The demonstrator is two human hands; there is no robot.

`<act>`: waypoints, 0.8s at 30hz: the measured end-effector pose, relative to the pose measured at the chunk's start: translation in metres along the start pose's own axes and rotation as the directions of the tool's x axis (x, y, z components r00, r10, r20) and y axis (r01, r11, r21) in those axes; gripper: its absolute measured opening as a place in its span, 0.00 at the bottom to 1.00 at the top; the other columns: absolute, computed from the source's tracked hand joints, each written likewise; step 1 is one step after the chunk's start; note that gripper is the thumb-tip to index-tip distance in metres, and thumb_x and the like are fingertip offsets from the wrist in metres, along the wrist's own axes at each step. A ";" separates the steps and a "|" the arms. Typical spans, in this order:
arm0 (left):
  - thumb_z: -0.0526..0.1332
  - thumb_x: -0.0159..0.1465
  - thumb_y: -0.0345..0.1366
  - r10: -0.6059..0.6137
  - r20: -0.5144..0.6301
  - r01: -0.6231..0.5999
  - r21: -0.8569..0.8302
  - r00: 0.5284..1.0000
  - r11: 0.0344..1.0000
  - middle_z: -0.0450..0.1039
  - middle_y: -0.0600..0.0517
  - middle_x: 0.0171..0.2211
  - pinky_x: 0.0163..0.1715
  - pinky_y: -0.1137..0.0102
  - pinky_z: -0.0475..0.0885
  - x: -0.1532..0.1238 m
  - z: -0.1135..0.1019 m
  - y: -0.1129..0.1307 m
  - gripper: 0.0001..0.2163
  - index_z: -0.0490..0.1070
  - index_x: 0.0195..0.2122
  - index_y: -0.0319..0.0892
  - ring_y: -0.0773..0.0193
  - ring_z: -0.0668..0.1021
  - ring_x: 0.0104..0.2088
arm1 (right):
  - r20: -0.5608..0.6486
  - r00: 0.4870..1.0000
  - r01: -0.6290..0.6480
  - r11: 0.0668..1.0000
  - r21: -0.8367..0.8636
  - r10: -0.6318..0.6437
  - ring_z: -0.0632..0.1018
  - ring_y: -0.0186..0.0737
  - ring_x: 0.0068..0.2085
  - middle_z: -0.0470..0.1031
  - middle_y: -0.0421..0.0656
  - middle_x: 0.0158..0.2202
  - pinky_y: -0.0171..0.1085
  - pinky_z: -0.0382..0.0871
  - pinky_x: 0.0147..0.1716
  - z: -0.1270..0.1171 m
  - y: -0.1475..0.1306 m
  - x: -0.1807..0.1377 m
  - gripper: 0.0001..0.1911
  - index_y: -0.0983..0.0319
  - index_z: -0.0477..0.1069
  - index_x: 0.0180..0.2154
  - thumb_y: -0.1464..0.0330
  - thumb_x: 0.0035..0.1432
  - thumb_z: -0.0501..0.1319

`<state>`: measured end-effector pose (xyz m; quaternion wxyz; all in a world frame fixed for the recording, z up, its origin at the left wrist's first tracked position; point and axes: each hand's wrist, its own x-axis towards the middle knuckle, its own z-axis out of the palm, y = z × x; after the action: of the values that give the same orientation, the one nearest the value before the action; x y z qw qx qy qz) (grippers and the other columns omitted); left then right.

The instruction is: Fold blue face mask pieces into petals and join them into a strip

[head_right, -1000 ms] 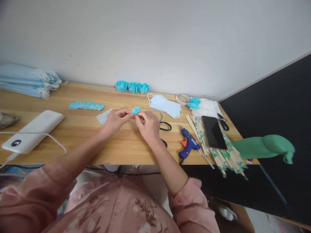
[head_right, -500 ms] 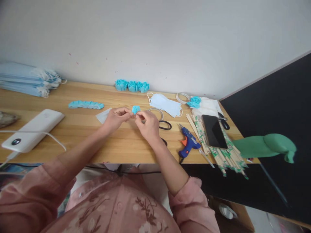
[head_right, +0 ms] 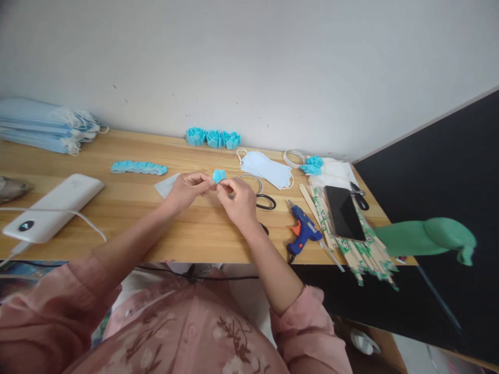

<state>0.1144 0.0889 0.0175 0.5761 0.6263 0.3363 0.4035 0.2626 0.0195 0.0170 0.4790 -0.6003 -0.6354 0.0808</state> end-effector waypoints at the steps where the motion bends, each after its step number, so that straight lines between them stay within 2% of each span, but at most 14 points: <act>1: 0.67 0.53 0.44 0.003 0.004 -0.003 0.005 1.000 1.000 0.74 0.52 0.25 0.26 0.73 0.63 0.000 0.000 0.000 0.11 0.75 0.24 0.40 0.70 0.69 0.25 | -0.001 1.000 -0.002 1.000 -0.006 0.002 0.74 0.37 0.31 0.76 0.40 0.28 0.37 0.67 0.36 0.000 0.000 0.000 0.07 0.58 0.71 0.27 0.69 0.57 0.59; 17: 0.67 0.54 0.43 -0.047 0.032 0.049 -0.057 0.998 0.997 0.73 0.53 0.24 0.27 0.72 0.64 -0.001 0.001 0.002 0.11 0.73 0.23 0.40 0.71 0.68 0.24 | 0.016 0.999 0.037 0.998 -0.045 -0.036 0.74 0.38 0.30 0.74 0.40 0.27 0.38 0.66 0.35 -0.001 0.000 0.001 0.08 0.59 0.70 0.27 0.70 0.58 0.57; 21: 0.67 0.53 0.43 -0.068 0.016 0.069 -0.095 0.998 0.993 0.72 0.54 0.24 0.27 0.72 0.65 -0.002 0.001 0.004 0.11 0.72 0.23 0.40 0.71 0.68 0.24 | 0.047 0.999 0.021 1.000 0.019 -0.022 0.76 0.39 0.34 0.77 0.41 0.30 0.38 0.68 0.37 -0.005 -0.004 0.000 0.09 0.58 0.72 0.30 0.69 0.61 0.55; 24: 0.67 0.53 0.43 -0.079 -0.012 0.077 -0.120 0.997 0.990 0.71 0.54 0.24 0.27 0.72 0.64 -0.001 0.000 0.004 0.11 0.71 0.24 0.40 0.71 0.67 0.24 | -0.008 0.999 0.033 0.999 -0.004 -0.033 0.76 0.39 0.33 0.77 0.40 0.29 0.38 0.68 0.36 -0.005 -0.005 -0.002 0.09 0.58 0.72 0.31 0.69 0.61 0.55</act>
<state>0.1136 0.0871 0.0217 0.6249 0.5738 0.3407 0.4052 0.2627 0.0145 0.0219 0.4814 -0.5909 -0.6437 0.0691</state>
